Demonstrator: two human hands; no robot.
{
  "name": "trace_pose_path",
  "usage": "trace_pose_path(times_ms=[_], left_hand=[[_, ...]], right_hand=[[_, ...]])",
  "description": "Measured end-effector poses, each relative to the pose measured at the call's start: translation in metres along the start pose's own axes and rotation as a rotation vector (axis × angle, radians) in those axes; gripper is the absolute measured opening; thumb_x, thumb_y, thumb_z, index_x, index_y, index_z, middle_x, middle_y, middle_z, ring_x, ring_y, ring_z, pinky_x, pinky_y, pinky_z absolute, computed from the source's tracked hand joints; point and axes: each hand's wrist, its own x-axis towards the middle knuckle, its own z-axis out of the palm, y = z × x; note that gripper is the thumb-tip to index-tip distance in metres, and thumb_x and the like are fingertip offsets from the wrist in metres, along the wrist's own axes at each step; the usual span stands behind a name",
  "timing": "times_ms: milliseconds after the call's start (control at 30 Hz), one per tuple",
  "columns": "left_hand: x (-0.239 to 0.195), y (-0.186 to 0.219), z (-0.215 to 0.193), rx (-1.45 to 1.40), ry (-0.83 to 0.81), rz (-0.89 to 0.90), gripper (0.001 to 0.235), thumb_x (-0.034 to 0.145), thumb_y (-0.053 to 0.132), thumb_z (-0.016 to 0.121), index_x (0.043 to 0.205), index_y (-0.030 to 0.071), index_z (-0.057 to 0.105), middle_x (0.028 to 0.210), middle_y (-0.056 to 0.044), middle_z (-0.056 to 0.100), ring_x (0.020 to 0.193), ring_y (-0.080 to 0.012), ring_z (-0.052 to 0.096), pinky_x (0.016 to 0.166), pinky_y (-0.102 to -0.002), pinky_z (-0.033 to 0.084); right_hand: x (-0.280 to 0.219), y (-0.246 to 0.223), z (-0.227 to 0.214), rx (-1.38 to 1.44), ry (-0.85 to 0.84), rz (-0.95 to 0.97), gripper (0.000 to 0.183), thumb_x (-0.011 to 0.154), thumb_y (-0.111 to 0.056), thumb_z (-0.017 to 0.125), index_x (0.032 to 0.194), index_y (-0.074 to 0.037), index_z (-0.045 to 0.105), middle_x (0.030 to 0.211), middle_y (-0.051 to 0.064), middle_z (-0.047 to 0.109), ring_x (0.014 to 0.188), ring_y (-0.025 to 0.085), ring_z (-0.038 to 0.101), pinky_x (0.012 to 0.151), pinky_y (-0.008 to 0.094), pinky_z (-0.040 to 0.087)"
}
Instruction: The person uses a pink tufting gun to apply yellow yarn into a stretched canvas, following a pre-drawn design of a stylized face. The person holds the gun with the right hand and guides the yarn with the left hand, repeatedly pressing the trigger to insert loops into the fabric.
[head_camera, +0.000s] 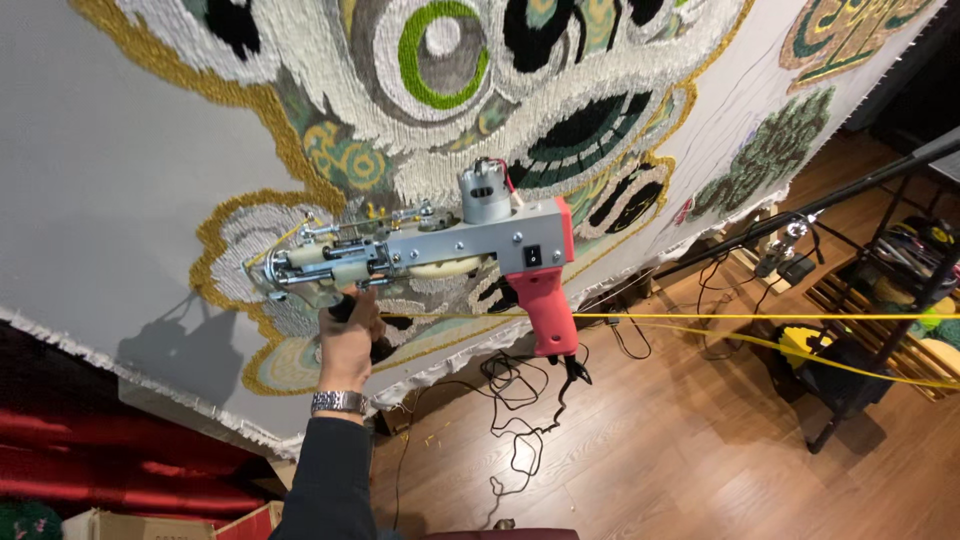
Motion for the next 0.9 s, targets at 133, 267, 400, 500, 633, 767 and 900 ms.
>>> trace_pose_path(times_ms=[133, 267, 400, 500, 633, 767, 900], left_hand=[[-0.001, 0.001, 0.003, 0.027, -0.003, 0.015, 0.022, 0.100, 0.009, 0.067, 0.080, 0.010, 0.057, 0.060, 0.005, 0.044, 0.049, -0.0070, 0.038, 0.045, -0.027, 0.028], [-0.002, 0.000, 0.015, 0.006, 0.018, 0.000, 0.017, 0.096, 0.007, 0.065, 0.082, 0.008, 0.056, 0.061, 0.003, 0.050, 0.047, -0.0085, 0.041, 0.043, -0.027, 0.031], [-0.008, -0.003, 0.032, 0.028, 0.094, -0.029, 0.006, 0.095, 0.006, 0.063, 0.089, 0.007, 0.064, 0.070, -0.003, 0.069, 0.046, -0.0103, 0.049, 0.044, -0.027, 0.035], [-0.013, -0.006, 0.035, 0.046, 0.030, -0.018, 0.010, 0.098, 0.010, 0.062, 0.096, 0.004, 0.070, 0.080, -0.002, 0.075, 0.047, -0.0080, 0.046, 0.045, -0.026, 0.035], [-0.018, -0.016, 0.032, 0.054, 0.044, 0.052, 0.006, 0.096, 0.011, 0.069, 0.095, 0.007, 0.064, 0.058, 0.000, 0.055, 0.046, -0.0102, 0.049, 0.044, -0.027, 0.036], [-0.020, -0.018, 0.029, 0.101, 0.028, 0.011, 0.009, 0.096, 0.014, 0.070, 0.093, 0.007, 0.066, 0.058, 0.000, 0.056, 0.048, -0.0110, 0.051, 0.045, -0.028, 0.036], [-0.018, -0.015, 0.035, 0.056, 0.084, -0.074, 0.011, 0.090, 0.016, 0.072, 0.091, 0.014, 0.061, 0.060, 0.004, 0.057, 0.048, -0.0095, 0.052, 0.043, -0.028, 0.036]], right_hand=[[0.003, 0.013, -0.047, 0.126, 0.051, -0.078, 0.044, 0.093, -0.043, 0.072, 0.113, -0.005, 0.081, 0.104, 0.020, 0.077, 0.095, 0.031, 0.071, 0.081, 0.044, 0.058], [0.011, -0.003, -0.097, 0.263, 0.085, -0.170, 0.046, 0.094, -0.045, 0.072, 0.111, -0.004, 0.082, 0.099, 0.020, 0.077, 0.090, 0.030, 0.070, 0.078, 0.043, 0.058], [0.009, -0.032, -0.149, 0.380, 0.085, -0.269, 0.048, 0.095, -0.047, 0.071, 0.109, -0.003, 0.083, 0.094, 0.020, 0.077, 0.085, 0.029, 0.069, 0.075, 0.043, 0.057], [0.012, -0.058, -0.181, 0.436, 0.053, -0.344, 0.050, 0.096, -0.049, 0.070, 0.107, -0.002, 0.083, 0.090, 0.021, 0.077, 0.081, 0.029, 0.068, 0.073, 0.042, 0.056], [0.021, -0.124, -0.165, 0.469, -0.018, -0.463, 0.052, 0.097, -0.051, 0.070, 0.105, -0.001, 0.084, 0.085, 0.021, 0.077, 0.076, 0.028, 0.067, 0.070, 0.042, 0.055], [0.023, -0.178, -0.113, 0.440, 0.034, -0.591, 0.052, 0.093, -0.054, 0.066, 0.096, -0.005, 0.082, 0.072, 0.009, 0.075, 0.065, 0.018, 0.067, 0.067, 0.035, 0.053], [0.024, -0.196, -0.082, 0.531, -0.073, -0.524, 0.057, 0.095, -0.052, 0.066, 0.083, 0.002, 0.080, 0.065, 0.010, 0.071, 0.062, 0.017, 0.063, 0.064, 0.037, 0.051]])
